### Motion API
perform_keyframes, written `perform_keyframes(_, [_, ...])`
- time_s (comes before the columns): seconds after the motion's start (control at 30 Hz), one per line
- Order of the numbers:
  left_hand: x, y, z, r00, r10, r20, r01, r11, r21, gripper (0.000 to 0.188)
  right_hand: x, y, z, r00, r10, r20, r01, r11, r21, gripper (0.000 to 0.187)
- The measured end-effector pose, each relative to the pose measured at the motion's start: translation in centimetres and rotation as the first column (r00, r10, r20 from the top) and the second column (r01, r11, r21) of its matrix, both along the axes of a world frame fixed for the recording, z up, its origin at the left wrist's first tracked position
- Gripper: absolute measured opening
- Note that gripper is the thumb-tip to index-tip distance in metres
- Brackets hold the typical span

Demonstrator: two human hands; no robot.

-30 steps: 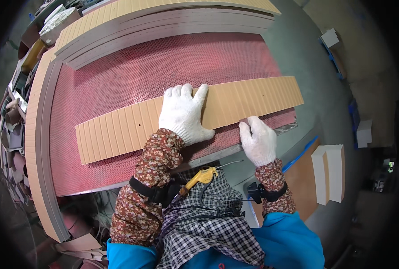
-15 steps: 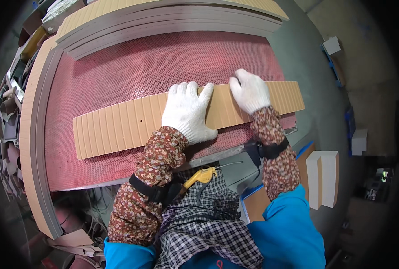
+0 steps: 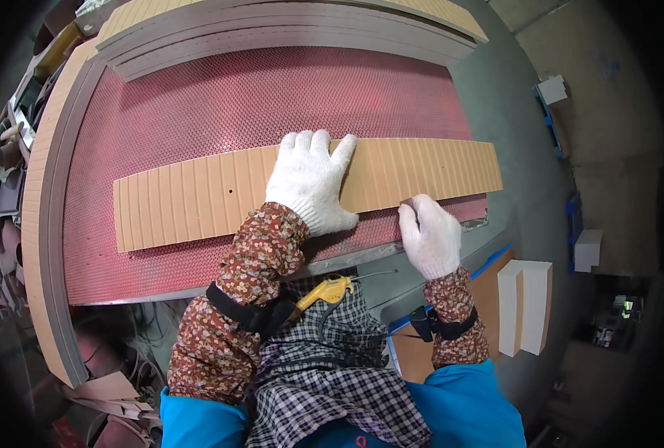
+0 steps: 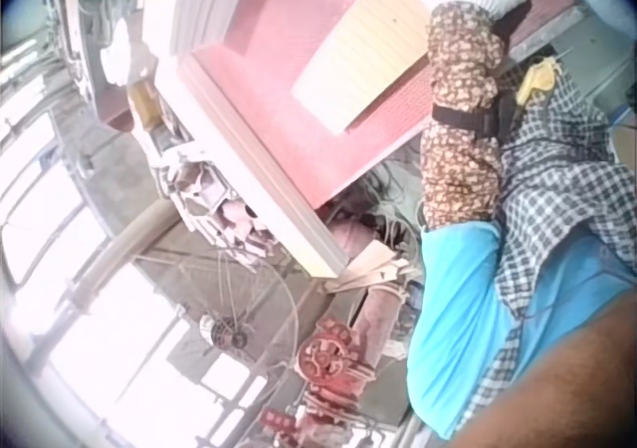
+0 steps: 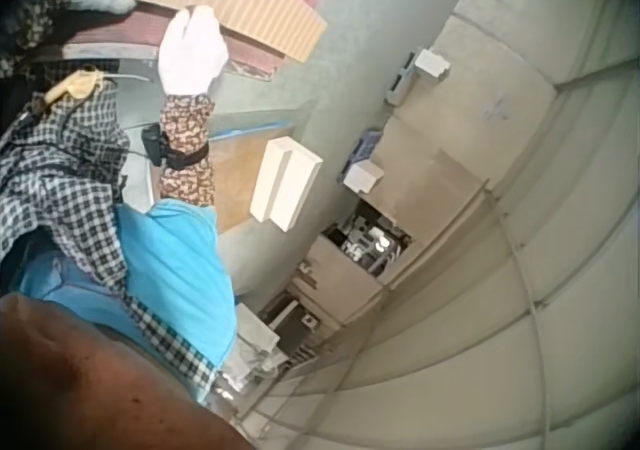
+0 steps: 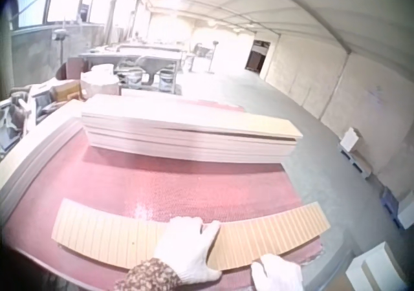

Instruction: Sanding the surfaces and edges of a wooden board using sandpaper in a workshop environment.

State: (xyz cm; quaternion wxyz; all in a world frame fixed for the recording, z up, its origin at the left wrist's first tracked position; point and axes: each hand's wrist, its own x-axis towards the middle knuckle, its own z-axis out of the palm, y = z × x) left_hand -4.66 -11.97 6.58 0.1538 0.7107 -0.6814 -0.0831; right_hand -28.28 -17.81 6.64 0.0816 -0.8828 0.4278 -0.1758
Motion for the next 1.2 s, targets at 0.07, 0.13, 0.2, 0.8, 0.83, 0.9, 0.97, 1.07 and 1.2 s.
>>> perform_keyframes(0.07, [0.2,0.0,0.2,1.000,0.003,-0.009,-0.003,1.000,-0.005,0.109,0.8,-0.7,0.3,0.999,0.016,0.028,-0.016,1.000,0.002,0.019])
perform_keyframes(0.13, [0.1,0.0,0.0,1.000,-0.004,-0.016,0.004,1.000,-0.011,0.109,2.2,-3.3,-0.1,0.999,0.030,-0.018,-0.030,0.999,-0.014,0.020])
perform_keyframes(0.2, [0.0,0.0,-0.1,1.000,-0.005,-0.018,0.004,1.000,-0.023,0.109,4.4,-6.3,0.1,0.996,0.027,-0.088,-0.030,0.999,-0.027,0.024])
perform_keyframes(0.8, [0.2,0.1,-0.4,1.000,-0.006,-0.001,0.006,1.000,-0.011,0.110,-1.4,2.0,-1.0,0.999,-0.010,-0.044,0.012,0.998,0.055,0.018])
perform_keyframes(0.83, [0.1,-0.1,-0.3,1.000,-0.007,-0.003,0.007,1.000,-0.014,0.110,-1.9,2.2,-1.8,0.996,-0.003,-0.085,0.011,0.995,0.095,0.018])
perform_keyframes(0.9, [0.1,0.1,-0.3,1.000,0.002,-0.023,-0.002,0.999,-0.032,0.110,-1.8,2.2,-2.6,1.000,0.003,0.025,-0.003,1.000,0.022,0.016])
perform_keyframes(0.97, [0.0,0.2,-0.3,1.000,0.001,-0.024,-0.002,1.000,-0.019,0.109,-0.9,2.5,-0.8,0.993,-0.067,0.094,0.064,0.997,0.037,0.015])
perform_keyframes(1.07, [0.1,0.0,-0.4,1.000,-0.007,-0.021,0.006,1.000,-0.024,0.108,0.2,2.2,-0.5,0.991,-0.057,0.120,0.053,0.998,0.039,0.014])
perform_keyframes(1.2, [0.0,-0.1,-0.6,0.999,-0.006,-0.034,0.004,0.998,-0.063,0.107,0.6,2.2,-0.9,0.994,-0.041,0.101,0.038,0.999,0.036,0.015])
